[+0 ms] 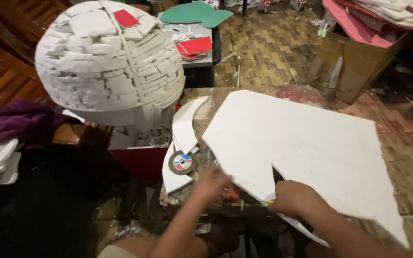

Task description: A person uses a utility knife to cut curved shapes out of a white foam board for a craft project.

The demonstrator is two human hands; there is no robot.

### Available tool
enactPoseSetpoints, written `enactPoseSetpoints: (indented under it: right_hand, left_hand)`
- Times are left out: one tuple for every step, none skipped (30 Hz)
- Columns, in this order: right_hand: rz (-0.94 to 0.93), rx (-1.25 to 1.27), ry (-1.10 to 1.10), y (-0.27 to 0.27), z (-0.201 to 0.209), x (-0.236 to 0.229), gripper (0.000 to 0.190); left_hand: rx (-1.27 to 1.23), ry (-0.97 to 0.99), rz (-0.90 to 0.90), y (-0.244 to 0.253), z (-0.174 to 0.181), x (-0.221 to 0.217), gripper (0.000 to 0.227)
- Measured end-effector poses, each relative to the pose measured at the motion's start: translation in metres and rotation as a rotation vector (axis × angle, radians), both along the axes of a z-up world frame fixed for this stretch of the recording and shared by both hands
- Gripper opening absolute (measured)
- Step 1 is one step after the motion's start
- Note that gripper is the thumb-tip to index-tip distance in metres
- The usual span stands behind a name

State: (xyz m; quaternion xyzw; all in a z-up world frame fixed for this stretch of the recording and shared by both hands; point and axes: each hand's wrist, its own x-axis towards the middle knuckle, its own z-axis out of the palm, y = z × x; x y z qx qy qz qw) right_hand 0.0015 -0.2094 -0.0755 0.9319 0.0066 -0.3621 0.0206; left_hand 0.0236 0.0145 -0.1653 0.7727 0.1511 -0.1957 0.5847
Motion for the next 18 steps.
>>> enactPoseSetpoints:
  right_hand:
    - [0.003, 0.001, -0.003, 0.003, -0.005, -0.005, 0.033]
    - [0.019, 0.017, -0.022, 0.004, -0.010, -0.009, 0.032]
    - [0.035, 0.033, -0.042, 0.005, -0.015, -0.013, 0.032]
    - [0.032, 0.030, -0.044, 0.004, -0.021, -0.012, 0.032]
    - [0.038, 0.016, -0.062, 0.003, -0.027, -0.010, 0.034]
    - [0.046, 0.000, -0.069, 0.002, -0.036, -0.012, 0.036]
    - [0.045, -0.004, -0.061, 0.002, -0.033, -0.015, 0.036]
    - [0.016, -0.004, -0.044, 0.003, -0.029, -0.013, 0.030]
    - [-0.013, -0.004, -0.026, 0.005, -0.025, -0.011, 0.026]
    - [-0.012, -0.003, -0.029, 0.002, -0.032, -0.005, 0.026]
    - [0.012, -0.017, -0.048, -0.001, -0.040, 0.001, 0.035]
    - [0.032, -0.031, -0.056, -0.005, -0.050, 0.003, 0.048]
    - [0.030, -0.031, -0.047, -0.007, -0.054, 0.008, 0.048]
    - [0.035, 0.058, -0.110, -0.012, -0.059, 0.009, 0.053]
    - [0.039, 0.147, -0.172, -0.017, -0.064, 0.010, 0.058]
    - [0.028, 0.140, -0.165, -0.020, -0.069, 0.013, 0.058]
    - [0.060, 0.180, -0.156, -0.024, -0.074, 0.015, 0.061]
    - [0.092, 0.221, -0.149, -0.028, -0.079, 0.018, 0.066]
  left_hand:
    - [0.001, -0.003, 0.003, -0.008, -0.004, -0.006, 0.031]
    - [-0.075, 0.052, 0.009, -0.017, -0.007, -0.011, 0.048]
    - [-0.150, 0.107, 0.015, -0.027, -0.011, -0.014, 0.069]
    - [-0.152, 0.105, 0.011, -0.028, -0.019, -0.009, 0.069]
    - [-0.162, 0.072, 0.076, -0.029, -0.027, -0.003, 0.066]
    - [-0.173, 0.049, 0.143, -0.031, -0.038, -0.002, 0.063]
    - [-0.176, 0.057, 0.142, -0.033, -0.035, -0.006, 0.063]
    - [-0.188, 0.081, 0.179, -0.034, -0.029, -0.006, 0.063]
    - [-0.201, 0.105, 0.216, -0.034, -0.023, -0.004, 0.063]
    - [-0.200, 0.102, 0.217, -0.036, -0.032, -0.001, 0.063]
    - [-0.270, 0.066, 0.241, -0.039, -0.041, 0.003, 0.053]
    - [-0.338, 0.042, 0.264, -0.042, -0.054, 0.001, 0.044]
    - [-0.336, 0.051, 0.263, -0.041, -0.073, 0.014, 0.044]
    - [-0.356, -0.005, 0.259, -0.043, -0.094, 0.024, 0.051]
    - [-0.376, -0.061, 0.254, -0.045, -0.115, 0.033, 0.058]
    - [-0.381, -0.050, 0.244, -0.046, -0.113, 0.034, 0.058]
    - [-0.364, -0.018, 0.278, -0.047, -0.111, 0.034, 0.057]
    - [-0.347, 0.013, 0.311, -0.048, -0.109, 0.035, 0.057]
